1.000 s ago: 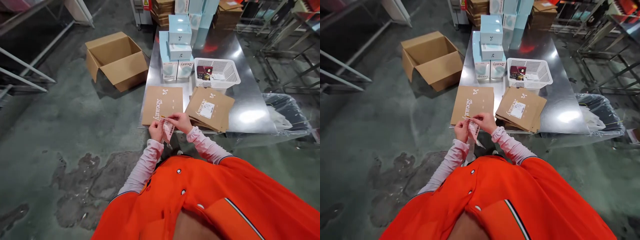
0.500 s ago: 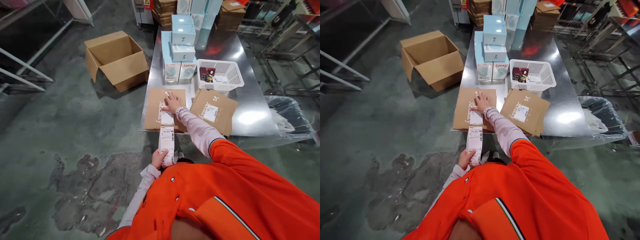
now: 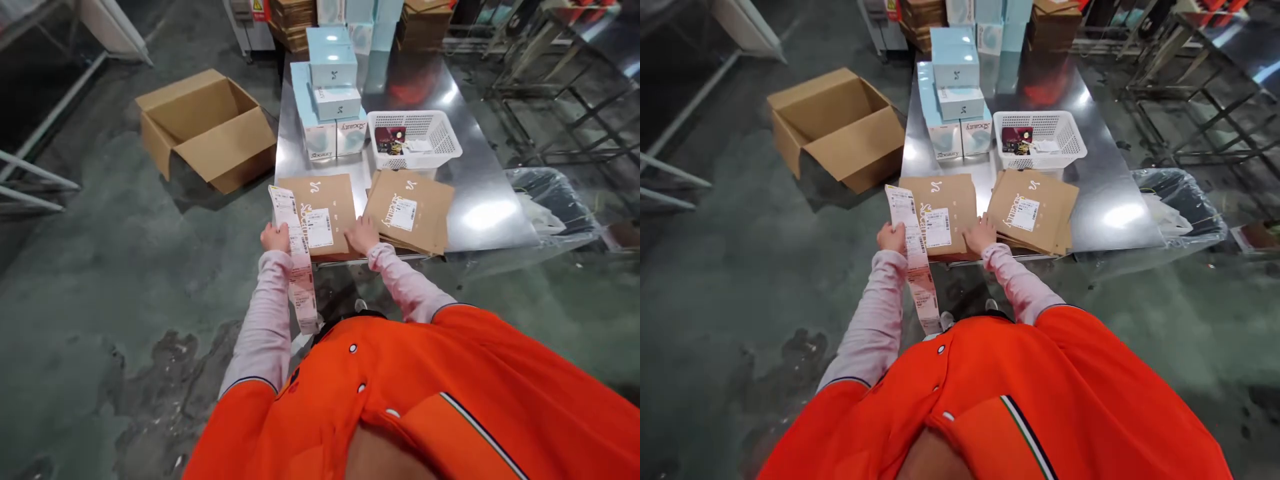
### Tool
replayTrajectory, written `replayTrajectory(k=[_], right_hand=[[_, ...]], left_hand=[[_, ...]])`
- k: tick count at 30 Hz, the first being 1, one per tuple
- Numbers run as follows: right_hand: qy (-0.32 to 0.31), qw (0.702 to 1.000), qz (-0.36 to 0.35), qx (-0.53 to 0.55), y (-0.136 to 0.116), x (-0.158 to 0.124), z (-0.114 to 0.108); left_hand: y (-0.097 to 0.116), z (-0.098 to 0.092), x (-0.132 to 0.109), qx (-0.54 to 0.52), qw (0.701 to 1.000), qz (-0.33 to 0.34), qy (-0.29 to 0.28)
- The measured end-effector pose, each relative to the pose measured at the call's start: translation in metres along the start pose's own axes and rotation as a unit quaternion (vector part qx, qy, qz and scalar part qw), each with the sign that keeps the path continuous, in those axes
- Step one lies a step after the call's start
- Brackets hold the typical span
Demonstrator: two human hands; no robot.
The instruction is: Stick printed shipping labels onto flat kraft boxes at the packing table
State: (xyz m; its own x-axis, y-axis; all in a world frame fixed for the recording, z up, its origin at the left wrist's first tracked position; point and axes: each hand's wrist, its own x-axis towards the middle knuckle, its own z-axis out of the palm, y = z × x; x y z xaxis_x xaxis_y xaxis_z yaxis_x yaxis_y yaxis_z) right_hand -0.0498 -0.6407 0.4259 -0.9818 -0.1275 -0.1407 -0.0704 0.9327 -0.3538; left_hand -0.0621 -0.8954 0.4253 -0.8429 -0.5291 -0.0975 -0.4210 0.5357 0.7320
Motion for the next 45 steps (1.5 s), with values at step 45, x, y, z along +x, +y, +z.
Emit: replayTrajectory(k=[45], right_hand=[[0.053, 0.95, -0.12, 0.284, -0.054, 0.059, -0.011]], left_hand=[[-0.013, 0.023, -0.128, -0.453, 0.847, -0.18, -0.213]])
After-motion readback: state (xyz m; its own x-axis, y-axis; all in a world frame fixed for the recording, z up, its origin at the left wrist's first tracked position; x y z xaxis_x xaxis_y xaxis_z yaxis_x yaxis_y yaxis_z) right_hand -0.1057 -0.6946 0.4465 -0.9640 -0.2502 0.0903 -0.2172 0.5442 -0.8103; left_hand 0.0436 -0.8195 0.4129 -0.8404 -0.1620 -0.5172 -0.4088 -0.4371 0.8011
